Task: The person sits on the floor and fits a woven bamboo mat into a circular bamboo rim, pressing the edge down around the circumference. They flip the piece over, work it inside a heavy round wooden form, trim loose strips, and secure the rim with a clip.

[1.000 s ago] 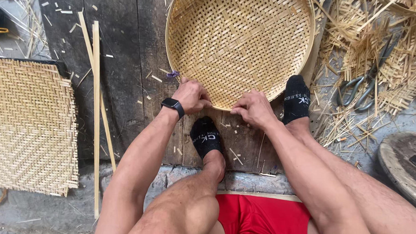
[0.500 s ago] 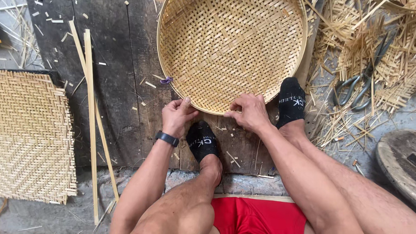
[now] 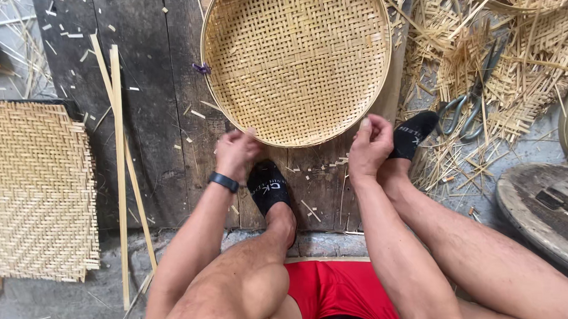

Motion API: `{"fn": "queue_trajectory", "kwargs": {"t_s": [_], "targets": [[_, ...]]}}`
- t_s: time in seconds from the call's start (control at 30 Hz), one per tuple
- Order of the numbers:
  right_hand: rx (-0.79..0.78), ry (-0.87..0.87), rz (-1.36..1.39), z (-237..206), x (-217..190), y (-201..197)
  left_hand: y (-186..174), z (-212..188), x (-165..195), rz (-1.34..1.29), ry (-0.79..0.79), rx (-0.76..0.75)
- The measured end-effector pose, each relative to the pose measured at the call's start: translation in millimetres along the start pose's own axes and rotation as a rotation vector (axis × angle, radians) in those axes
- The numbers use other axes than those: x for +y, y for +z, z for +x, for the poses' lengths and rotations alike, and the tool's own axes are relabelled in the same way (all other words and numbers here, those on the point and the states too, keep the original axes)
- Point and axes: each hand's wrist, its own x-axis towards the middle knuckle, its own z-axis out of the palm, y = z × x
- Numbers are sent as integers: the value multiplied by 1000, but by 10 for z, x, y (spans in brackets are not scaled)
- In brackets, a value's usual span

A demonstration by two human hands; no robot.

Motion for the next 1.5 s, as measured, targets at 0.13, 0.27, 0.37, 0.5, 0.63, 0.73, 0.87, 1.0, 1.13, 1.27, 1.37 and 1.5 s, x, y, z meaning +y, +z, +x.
{"fn": "queue_trajectory", "kwargs": {"t_s": [0.13, 0.27, 0.37, 0.5, 0.63, 0.73, 0.87, 1.0, 1.13, 1.27, 1.37, 1.5], "targets": [[-302, 747, 627, -92, 163, 53, 264, -187, -371, -230, -137, -229], [-288, 630, 541, -150, 258, 206, 427, -188, -516, -341, -153, -95], [-226, 681, 344, -113, 245, 297, 465, -165, -508, -258, -128, -28], [-148, 697, 193, -112, 142, 459, 509, -161, -482, -163, -132, -6], [-172, 680, 162, -191, 109, 449, 416, -140, -386, -98, -84, 13], [-445, 758, 191, -184, 127, 242, 229, -115, -205, -121, 45, 143], [-331, 640, 220, -106, 187, 170, 220, -199, -190, -145, -133, 71], [-368, 758, 466, -121, 208, 374, 426, -241, -372, -316, -144, -56], [-287, 705, 264, -178, 178, 547, 467, -159, -459, -319, -107, -42], [-263, 719, 214, -205, 116, 668, 505, -117, -426, -240, -101, 24], [-300, 699, 174, -242, -13, 652, 473, -129, -373, -191, -111, 26], [-609, 568, -466, -259, -263, 346, 178, -230, -132, 461, -67, -37]]}}
